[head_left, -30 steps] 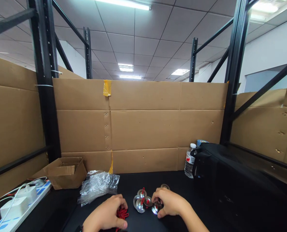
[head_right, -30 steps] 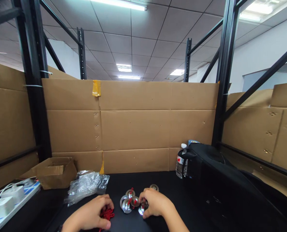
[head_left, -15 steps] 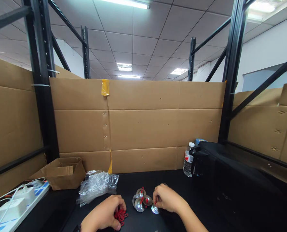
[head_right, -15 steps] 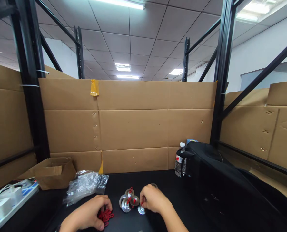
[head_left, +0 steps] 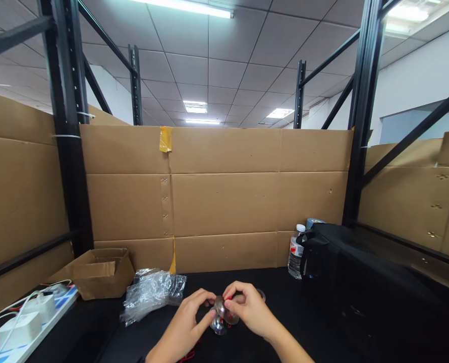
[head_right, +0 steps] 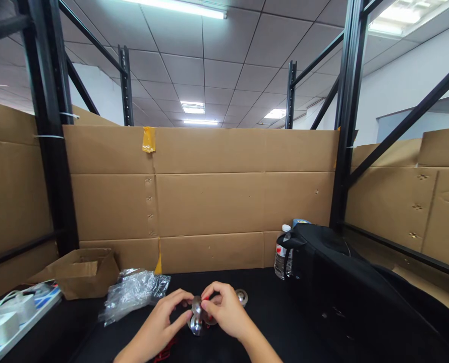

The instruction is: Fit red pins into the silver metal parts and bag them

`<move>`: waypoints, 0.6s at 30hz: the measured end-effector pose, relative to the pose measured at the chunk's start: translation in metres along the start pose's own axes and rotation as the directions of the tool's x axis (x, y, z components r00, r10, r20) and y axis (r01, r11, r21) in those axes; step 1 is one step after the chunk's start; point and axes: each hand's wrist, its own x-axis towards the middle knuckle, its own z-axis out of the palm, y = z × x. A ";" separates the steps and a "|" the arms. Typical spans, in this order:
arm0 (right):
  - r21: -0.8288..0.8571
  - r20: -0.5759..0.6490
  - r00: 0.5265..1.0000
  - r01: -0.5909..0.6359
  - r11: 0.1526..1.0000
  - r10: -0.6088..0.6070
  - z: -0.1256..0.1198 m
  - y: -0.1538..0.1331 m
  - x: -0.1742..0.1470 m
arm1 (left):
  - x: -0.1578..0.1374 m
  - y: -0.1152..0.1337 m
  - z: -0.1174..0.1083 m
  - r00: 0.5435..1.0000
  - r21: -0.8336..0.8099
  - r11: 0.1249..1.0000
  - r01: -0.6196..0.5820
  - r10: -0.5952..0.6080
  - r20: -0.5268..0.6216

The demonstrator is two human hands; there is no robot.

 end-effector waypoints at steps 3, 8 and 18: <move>0.160 0.028 0.999 -0.035 0.987 0.031 0.015 0.000 -0.003 | 0.003 0.005 0.010 0.998 -0.043 0.999 -0.016 0.013 -0.065; 0.233 0.100 0.994 -0.071 0.970 0.049 0.015 0.002 -0.006 | 0.003 0.002 0.019 0.994 -0.009 1.000 0.011 -0.012 -0.108; -0.171 0.023 1.000 -0.010 0.985 0.014 0.008 0.006 -0.002 | 0.001 -0.013 0.000 0.993 0.240 0.963 0.120 -0.113 -0.040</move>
